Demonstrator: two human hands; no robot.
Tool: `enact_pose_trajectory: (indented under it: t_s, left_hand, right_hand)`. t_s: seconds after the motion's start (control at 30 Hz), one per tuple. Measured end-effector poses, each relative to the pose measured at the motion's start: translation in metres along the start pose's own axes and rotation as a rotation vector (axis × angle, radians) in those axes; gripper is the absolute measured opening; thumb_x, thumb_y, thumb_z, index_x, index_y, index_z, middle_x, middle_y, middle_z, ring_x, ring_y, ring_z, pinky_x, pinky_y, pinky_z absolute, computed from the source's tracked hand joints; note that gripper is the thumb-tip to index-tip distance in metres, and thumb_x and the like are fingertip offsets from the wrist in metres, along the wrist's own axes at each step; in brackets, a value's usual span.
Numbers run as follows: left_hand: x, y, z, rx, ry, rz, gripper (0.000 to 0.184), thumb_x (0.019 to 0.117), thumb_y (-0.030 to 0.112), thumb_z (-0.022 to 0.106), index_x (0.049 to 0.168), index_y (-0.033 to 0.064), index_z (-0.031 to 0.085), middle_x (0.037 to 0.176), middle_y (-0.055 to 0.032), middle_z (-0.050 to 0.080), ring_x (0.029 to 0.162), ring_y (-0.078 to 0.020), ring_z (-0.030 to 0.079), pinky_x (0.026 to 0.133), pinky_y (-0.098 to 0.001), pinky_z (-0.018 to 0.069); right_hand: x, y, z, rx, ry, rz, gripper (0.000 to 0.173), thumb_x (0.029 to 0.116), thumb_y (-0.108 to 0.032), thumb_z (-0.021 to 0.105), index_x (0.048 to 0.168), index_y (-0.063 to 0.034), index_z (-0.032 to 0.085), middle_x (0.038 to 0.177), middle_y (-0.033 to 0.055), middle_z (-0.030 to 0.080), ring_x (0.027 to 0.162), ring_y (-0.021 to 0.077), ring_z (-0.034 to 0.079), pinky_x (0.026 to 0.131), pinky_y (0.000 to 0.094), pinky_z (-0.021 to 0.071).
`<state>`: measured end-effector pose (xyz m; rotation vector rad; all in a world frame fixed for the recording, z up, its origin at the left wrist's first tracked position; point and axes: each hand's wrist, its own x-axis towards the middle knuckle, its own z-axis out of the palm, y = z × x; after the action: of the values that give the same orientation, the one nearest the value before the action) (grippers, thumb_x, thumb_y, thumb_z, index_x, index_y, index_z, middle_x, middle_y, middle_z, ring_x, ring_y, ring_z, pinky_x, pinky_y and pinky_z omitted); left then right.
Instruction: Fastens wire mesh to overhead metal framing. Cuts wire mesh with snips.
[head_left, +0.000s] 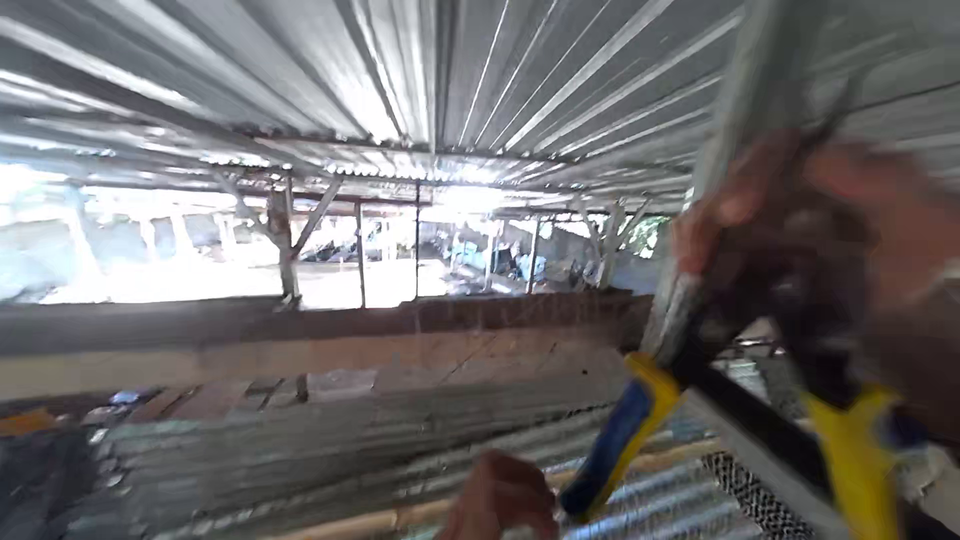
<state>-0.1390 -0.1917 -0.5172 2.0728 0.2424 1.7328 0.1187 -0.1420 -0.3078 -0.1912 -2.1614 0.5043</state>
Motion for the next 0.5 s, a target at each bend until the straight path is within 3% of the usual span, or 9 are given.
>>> enact_pose_trajectory:
  t_s: [0.07, 0.1, 0.17, 0.2, 0.27, 0.3, 0.37, 0.43, 0.5]
  left_hand:
    - [0.032, -0.003, 0.001, 0.014, -0.035, -0.07, 0.07, 0.0931, 0.06, 0.067, 0.135, 0.0051, 0.053, 0.128, -0.006, 0.061, 0.121, -0.0099, 0.059, 0.101, -0.033, 0.052]
    - [0.044, 0.001, 0.006, 0.009, -0.065, -0.107, 0.077, 0.0925, 0.055, 0.07, 0.139, -0.0034, 0.05, 0.127, -0.0116, 0.064, 0.116, -0.0117, 0.062, 0.098, -0.0342, 0.0541]
    - [0.061, 0.007, 0.018, 0.014, -0.076, -0.189, 0.057, 0.0969, 0.037, 0.07, 0.127, -0.0078, 0.052, 0.097, -0.0076, 0.071, 0.085, -0.0066, 0.068, 0.075, -0.0281, 0.0587]
    - [0.065, 0.007, 0.022, 0.014, -0.072, -0.222, 0.044, 0.0999, 0.032, 0.067, 0.119, -0.0062, 0.056, 0.083, -0.0019, 0.065, 0.07, -0.0019, 0.062, 0.064, -0.023, 0.055]
    - [0.071, 0.008, 0.025, 0.017, -0.058, -0.234, 0.036, 0.1024, 0.03, 0.063, 0.113, -0.0044, 0.057, 0.073, 0.0034, 0.058, 0.059, 0.0024, 0.052, 0.056, -0.0182, 0.0476]
    - [0.076, 0.009, 0.026, 0.01, -0.041, -0.231, 0.035, 0.1029, 0.029, 0.062, 0.113, -0.0037, 0.056, 0.071, 0.0045, 0.057, 0.058, 0.0025, 0.051, 0.055, -0.0182, 0.0474]
    - [0.092, 0.014, 0.026, -0.009, -0.001, -0.23, 0.036, 0.1039, 0.032, 0.06, 0.119, -0.0008, 0.054, 0.074, 0.0061, 0.056, 0.058, 0.001, 0.052, 0.053, -0.0191, 0.0482]
    - [0.116, 0.018, 0.027, 0.007, -0.005, -0.199, 0.037, 0.1048, 0.033, 0.058, 0.125, 0.0035, 0.051, 0.08, 0.0051, 0.059, 0.058, -0.0015, 0.053, 0.051, -0.0197, 0.0486]
    - [0.139, 0.019, 0.033, 0.028, -0.033, -0.163, 0.036, 0.1047, 0.036, 0.058, 0.127, 0.009, 0.053, 0.082, 0.0056, 0.063, 0.056, -0.0016, 0.053, 0.047, -0.0192, 0.0472]
  right_hand:
    - [0.001, -0.001, 0.016, 0.026, -0.01, 0.05, 0.032, 0.1041, -0.036, 0.047, 0.095, -0.0197, 0.073, 0.09, -0.0022, 0.077, 0.081, 0.0095, 0.074, 0.071, 0.0254, 0.0632]
    - [0.002, -0.001, 0.025, 0.047, -0.04, 0.05, 0.033, 0.1053, -0.035, 0.046, 0.097, -0.0186, 0.073, 0.094, -0.0027, 0.077, 0.087, 0.0093, 0.074, 0.078, 0.0265, 0.0626]
    - [0.005, -0.001, 0.039, 0.063, -0.062, -0.016, 0.033, 0.1081, -0.029, 0.042, 0.101, -0.0144, 0.071, 0.096, -0.0025, 0.077, 0.091, 0.0092, 0.074, 0.083, 0.029, 0.0629]
    - [0.005, -0.002, 0.041, 0.063, -0.055, -0.036, 0.033, 0.109, -0.03, 0.041, 0.101, -0.0135, 0.07, 0.096, -0.0025, 0.076, 0.091, 0.0092, 0.074, 0.083, 0.0293, 0.0631]
    - [0.003, -0.006, 0.039, 0.071, -0.071, -0.002, 0.041, 0.1097, -0.042, 0.04, 0.11, -0.01, 0.065, 0.103, 0.0004, 0.075, 0.099, 0.0124, 0.073, 0.089, 0.0321, 0.0617]
    - [0.0, -0.008, 0.035, 0.096, -0.112, 0.067, 0.055, 0.1058, -0.056, 0.042, 0.124, -0.0062, 0.06, 0.114, 0.0044, 0.072, 0.108, 0.0163, 0.07, 0.094, 0.0344, 0.059]
    - [-0.009, -0.008, 0.03, 0.207, -0.187, 0.254, 0.094, 0.0861, -0.076, 0.059, 0.148, -0.0078, 0.04, 0.136, 0.0051, 0.064, 0.124, 0.017, 0.061, 0.099, 0.0316, 0.0546]
    - [-0.015, -0.005, 0.026, 0.369, -0.176, 0.373, 0.103, 0.0745, -0.07, 0.077, 0.15, -0.0144, 0.034, 0.133, 0.0001, 0.061, 0.12, 0.0144, 0.062, 0.094, 0.0328, 0.0574]
    - [-0.019, -0.005, 0.014, 0.478, -0.149, 0.339, 0.092, 0.0744, -0.057, 0.084, 0.146, -0.0156, 0.042, 0.13, 0.0013, 0.063, 0.117, 0.0177, 0.065, 0.093, 0.0375, 0.0599]
